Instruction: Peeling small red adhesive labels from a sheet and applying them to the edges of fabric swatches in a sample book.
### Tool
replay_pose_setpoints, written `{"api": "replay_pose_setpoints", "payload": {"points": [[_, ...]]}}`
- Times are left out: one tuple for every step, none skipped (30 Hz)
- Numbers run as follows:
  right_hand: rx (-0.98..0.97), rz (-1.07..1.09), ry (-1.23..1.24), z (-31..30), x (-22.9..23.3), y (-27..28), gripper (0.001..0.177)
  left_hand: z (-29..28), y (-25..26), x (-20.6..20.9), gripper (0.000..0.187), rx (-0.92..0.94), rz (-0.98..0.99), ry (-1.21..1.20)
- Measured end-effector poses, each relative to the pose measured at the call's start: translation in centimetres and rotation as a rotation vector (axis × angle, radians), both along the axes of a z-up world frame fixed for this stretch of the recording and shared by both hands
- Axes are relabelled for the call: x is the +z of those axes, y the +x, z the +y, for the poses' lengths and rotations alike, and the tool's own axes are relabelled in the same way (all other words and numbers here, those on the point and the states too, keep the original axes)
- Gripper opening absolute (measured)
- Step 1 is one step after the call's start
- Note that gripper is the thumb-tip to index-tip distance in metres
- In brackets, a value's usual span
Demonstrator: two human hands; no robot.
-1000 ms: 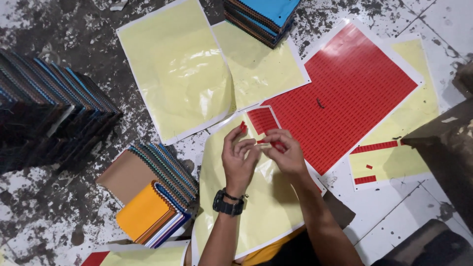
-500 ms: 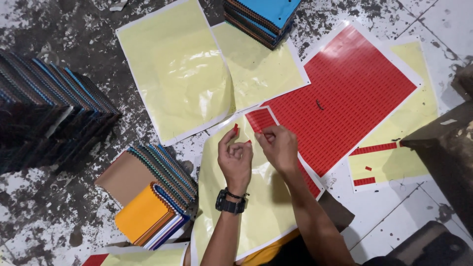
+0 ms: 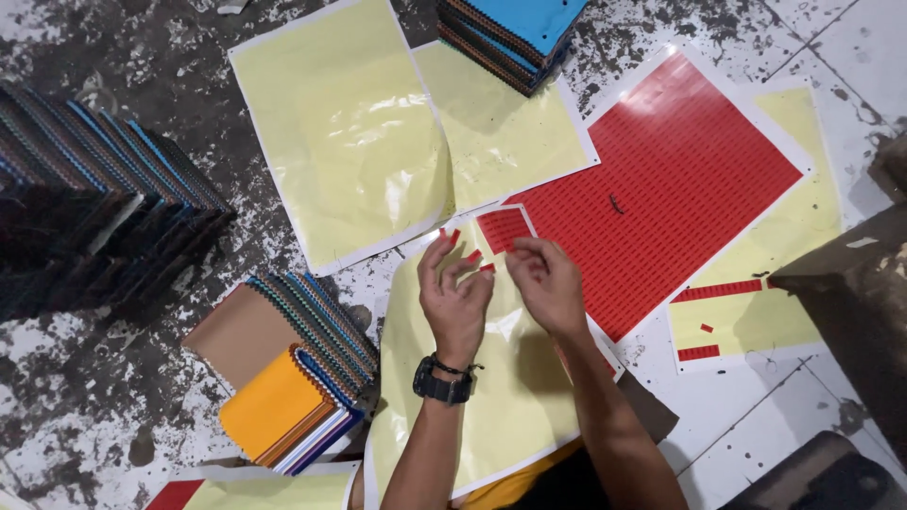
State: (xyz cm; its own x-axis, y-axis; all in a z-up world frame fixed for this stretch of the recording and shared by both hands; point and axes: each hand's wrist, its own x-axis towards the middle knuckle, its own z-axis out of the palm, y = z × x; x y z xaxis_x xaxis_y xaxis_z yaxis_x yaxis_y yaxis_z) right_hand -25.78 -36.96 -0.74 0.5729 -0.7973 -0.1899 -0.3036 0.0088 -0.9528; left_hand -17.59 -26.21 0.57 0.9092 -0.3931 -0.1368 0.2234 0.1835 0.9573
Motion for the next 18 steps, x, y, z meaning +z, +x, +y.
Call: {"api": "replay_pose_setpoints", "payload": {"points": [[-0.003,-0.002,-0.001,-0.3,-0.2,0.5,0.034,0.0,0.0,-0.6,0.065,-0.003,-0.002,-0.001],[0.049,0.129,-0.165,-0.5,-0.5,1.0,0.033,0.1,0.0,-1.2,0.064,0.024,-0.009,0.007],[0.103,0.259,-0.327,-0.7,-0.7,1.5,0.036,0.2,0.0,-1.7,0.062,0.053,-0.017,0.018],[0.102,0.258,-0.325,-0.7,-0.8,1.7,0.036,0.2,0.1,-1.6,0.062,0.052,-0.018,0.02],[0.112,0.289,-0.35,-0.7,-1.0,1.9,0.032,0.3,0.2,-1.5,0.061,0.064,-0.019,0.027],[0.122,0.32,-0.376,-0.7,-1.1,2.1,0.029,0.4,0.3,-1.5,0.059,0.077,-0.019,0.035],[0.124,0.322,-0.375,-0.5,-0.9,2.2,0.029,0.5,0.4,-1.5,0.059,0.078,-0.017,0.036],[0.121,0.328,-0.366,-0.4,-0.6,2.3,0.025,0.6,0.5,-1.6,0.06,0.082,-0.023,0.035],[0.115,0.333,-0.359,-0.5,-0.4,2.5,0.022,0.6,0.6,-1.6,0.06,0.085,-0.031,0.03],[0.113,0.333,-0.361,-0.4,-0.5,2.4,0.022,0.4,0.7,-1.4,0.06,0.083,-0.031,0.029],[0.088,0.319,-0.387,-0.3,-0.6,2.4,0.018,0.3,0.7,-1.1,0.061,0.097,-0.019,0.018],[0.063,0.305,-0.414,-0.1,-0.7,2.4,0.015,0.3,0.8,-0.9,0.062,0.11,-0.008,0.008],[0.068,0.303,-0.414,0.2,-0.4,2.1,0.015,0.1,0.9,0.2,0.062,0.115,-0.009,0.009],[0.048,0.159,-0.466,0.6,-0.1,1.7,0.012,-0.1,1.0,1.3,0.057,0.158,0.102,-0.048],[0.028,0.014,-0.515,0.9,0.2,1.4,0.01,-0.3,1.1,2.4,0.054,0.202,0.213,-0.106],[0.032,0.012,-0.515,1.9,0.0,1.4,0.01,-0.5,1.4,2.5,0.054,0.207,0.212,-0.106],[0.056,-0.147,-0.242,2.9,-0.2,1.1,0.012,-0.7,1.6,2.7,0.045,0.247,0.225,-0.115],[0.077,-0.302,0.034,3.9,-0.5,0.8,0.014,-0.9,1.8,2.8,0.037,0.287,0.238,-0.124]]}}
